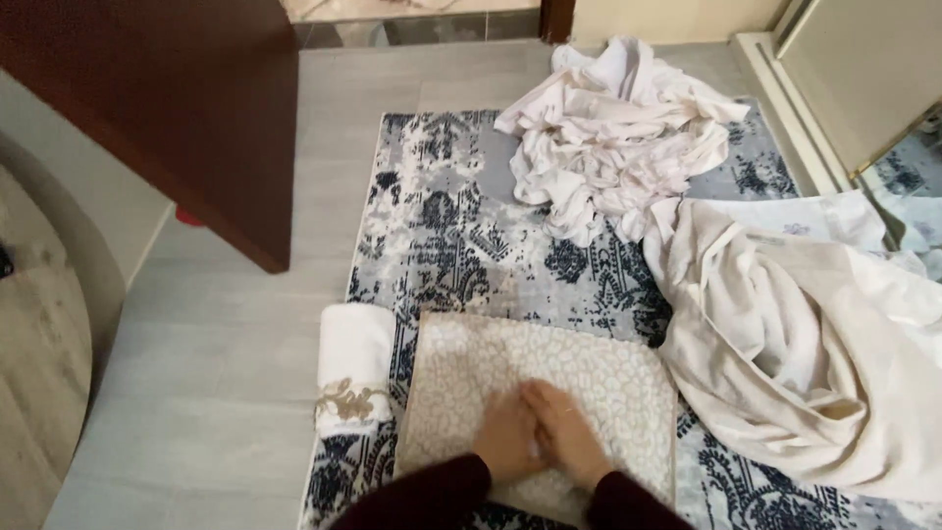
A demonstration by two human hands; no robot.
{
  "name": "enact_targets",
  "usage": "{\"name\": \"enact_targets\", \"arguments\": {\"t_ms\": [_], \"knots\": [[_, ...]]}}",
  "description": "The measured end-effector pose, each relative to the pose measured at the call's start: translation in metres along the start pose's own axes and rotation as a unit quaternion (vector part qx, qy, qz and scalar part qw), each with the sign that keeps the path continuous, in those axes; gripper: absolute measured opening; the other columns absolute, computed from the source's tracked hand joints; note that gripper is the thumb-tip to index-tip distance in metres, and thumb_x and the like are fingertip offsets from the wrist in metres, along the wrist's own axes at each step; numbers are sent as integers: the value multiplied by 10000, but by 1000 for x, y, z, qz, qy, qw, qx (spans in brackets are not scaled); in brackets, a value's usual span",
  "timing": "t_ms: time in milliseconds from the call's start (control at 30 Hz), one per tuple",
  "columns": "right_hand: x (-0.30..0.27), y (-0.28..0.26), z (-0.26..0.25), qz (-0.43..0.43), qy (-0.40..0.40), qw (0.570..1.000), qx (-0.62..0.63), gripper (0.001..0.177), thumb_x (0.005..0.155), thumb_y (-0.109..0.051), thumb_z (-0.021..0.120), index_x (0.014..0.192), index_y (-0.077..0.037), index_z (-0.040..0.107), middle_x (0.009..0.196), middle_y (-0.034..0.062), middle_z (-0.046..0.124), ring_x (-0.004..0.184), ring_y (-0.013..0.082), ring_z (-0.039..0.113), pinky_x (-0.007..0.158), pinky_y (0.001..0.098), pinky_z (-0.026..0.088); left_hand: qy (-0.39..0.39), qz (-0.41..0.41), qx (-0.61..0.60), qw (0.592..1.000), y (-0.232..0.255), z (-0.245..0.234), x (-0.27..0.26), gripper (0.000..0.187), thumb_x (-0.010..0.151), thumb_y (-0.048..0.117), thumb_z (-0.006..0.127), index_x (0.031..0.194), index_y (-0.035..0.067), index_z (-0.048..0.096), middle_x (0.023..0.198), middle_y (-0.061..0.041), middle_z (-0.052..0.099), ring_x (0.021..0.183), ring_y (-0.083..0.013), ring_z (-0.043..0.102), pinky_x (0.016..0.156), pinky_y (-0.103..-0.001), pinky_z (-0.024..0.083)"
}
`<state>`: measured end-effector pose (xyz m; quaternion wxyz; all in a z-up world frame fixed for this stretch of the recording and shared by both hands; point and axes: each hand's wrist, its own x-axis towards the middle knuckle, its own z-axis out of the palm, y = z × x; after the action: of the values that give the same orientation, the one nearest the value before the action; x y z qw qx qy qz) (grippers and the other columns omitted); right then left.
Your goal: Folding various white and patterned linens and towels while sitting on a rug.
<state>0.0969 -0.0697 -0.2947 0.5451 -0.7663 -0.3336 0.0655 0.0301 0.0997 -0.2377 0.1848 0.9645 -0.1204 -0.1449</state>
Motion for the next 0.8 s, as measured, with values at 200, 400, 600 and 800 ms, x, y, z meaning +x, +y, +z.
{"name": "enact_targets", "arguments": {"t_ms": [200,400,600,800], "knots": [[-30,32,-84,63,80,869,-485,679,854,-453,668,1395,-62,543,1430,176,565,1354,370,494,1124,495,369,88,-216,-57,971,-99,-24,-49,1161,795,610,799,1539,-45,197,1641,-290,132,1541,-399,95,1243,-471,101],[-100,14,-76,225,208,843,-442,778,817,-451,738,1426,-9,543,1300,257,647,1213,425,611,1054,489,480,200,-278,-102,934,-129,8,-104,819,850,371,803,1442,-18,394,1394,-244,512,1297,-382,496,1080,-468,410],[-179,49,-48,455,261,806,-274,789,728,-472,888,1235,39,564,1030,284,722,968,446,706,855,502,558,105,-405,-324,849,-167,56,-130,427,863,299,803,1127,42,586,945,-111,738,836,-247,728,769,-401,586],[-204,45,-43,468,295,810,-196,623,793,-396,840,1162,36,586,913,218,744,814,357,734,771,439,574,280,-298,-363,837,-201,108,-141,338,802,250,818,926,-6,634,795,-115,738,726,-224,711,691,-357,577]]}}
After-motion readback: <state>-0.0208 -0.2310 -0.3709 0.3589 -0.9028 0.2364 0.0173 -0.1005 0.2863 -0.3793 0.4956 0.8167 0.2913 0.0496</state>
